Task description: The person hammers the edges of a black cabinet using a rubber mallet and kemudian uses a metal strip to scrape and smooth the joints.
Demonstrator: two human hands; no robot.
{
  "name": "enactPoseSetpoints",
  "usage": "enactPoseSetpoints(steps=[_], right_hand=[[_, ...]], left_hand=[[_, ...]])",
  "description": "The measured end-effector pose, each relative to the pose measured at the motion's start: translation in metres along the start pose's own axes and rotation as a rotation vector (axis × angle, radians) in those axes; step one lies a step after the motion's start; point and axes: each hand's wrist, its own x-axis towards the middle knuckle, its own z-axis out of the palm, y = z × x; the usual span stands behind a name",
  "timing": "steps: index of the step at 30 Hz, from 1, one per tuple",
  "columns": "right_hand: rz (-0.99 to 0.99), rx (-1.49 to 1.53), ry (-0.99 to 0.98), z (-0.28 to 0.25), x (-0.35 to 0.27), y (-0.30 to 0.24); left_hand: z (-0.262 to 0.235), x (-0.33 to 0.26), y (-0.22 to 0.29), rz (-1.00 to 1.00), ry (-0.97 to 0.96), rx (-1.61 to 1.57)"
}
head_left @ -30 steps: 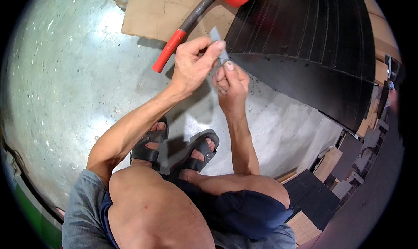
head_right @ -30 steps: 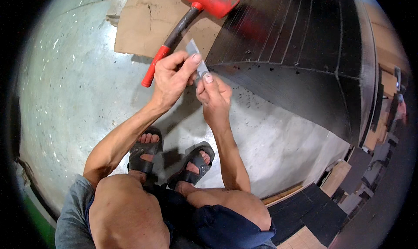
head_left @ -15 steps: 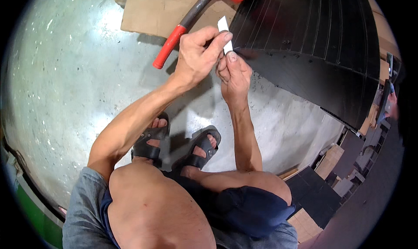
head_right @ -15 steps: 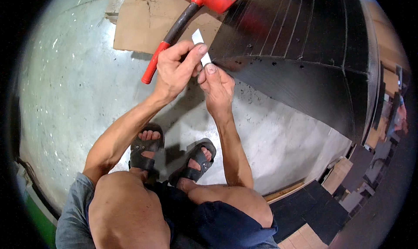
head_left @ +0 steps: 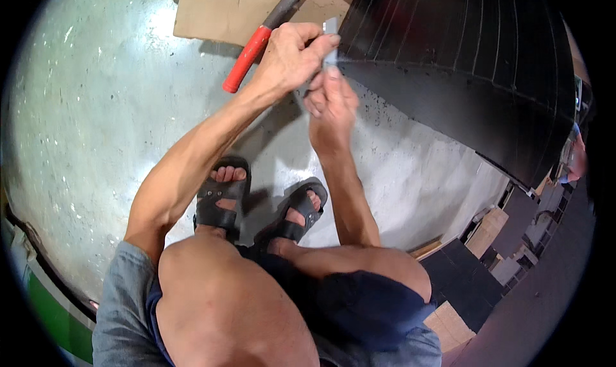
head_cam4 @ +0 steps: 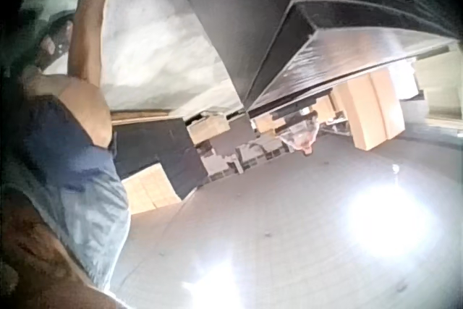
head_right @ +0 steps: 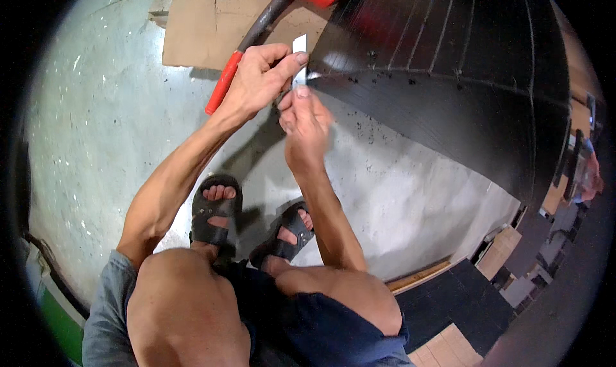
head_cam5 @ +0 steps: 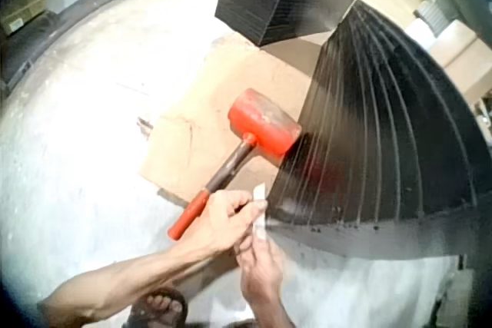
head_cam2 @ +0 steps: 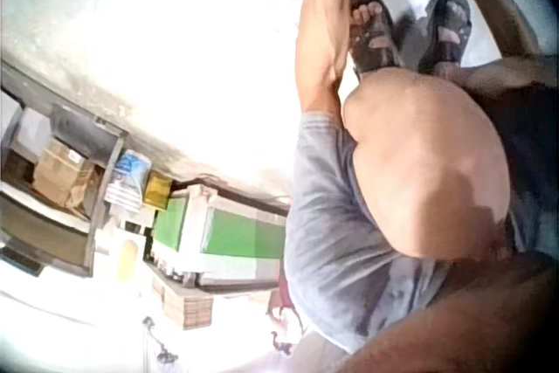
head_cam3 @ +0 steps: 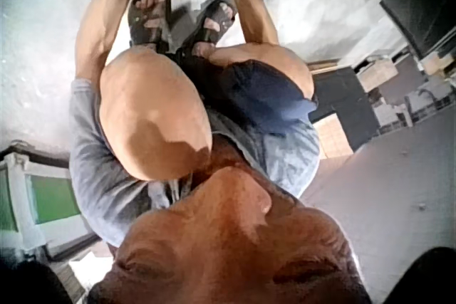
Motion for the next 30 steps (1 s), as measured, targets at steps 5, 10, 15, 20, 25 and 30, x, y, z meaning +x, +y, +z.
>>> enactPoseSetpoints(steps=[5, 10, 15, 20, 25, 30], right_hand=[[0.141, 0.104, -0.003, -0.046, 0.009, 0.046], [0.196, -0.050, -0.081, -0.055, -0.010, 0.015], [0.151, -0.597, 0.018, -0.114, -0.040, 0.046], [0.428, -0.797, -0.036, -0.122, -0.058, 0.043], [-0.202, -1.190, 0.267, -0.129, -0.094, -0.022], [-0.736, -0.746, 0.657, -0.150, -0.109, -0.140]], left_hand=[[0.010, -0.004, -0.027, 0.114, 0.080, 0.211], [-0.001, -0.022, -0.027, 0.084, 0.103, 0.340], [0.002, -0.040, -0.001, 0.289, 0.199, 0.201], [-0.002, -0.034, 0.053, 0.560, 0.197, 0.131], [0.000, -0.023, 0.115, 0.939, 0.095, 0.135], [0.029, -0.014, 0.161, 1.138, 0.066, 0.092]])
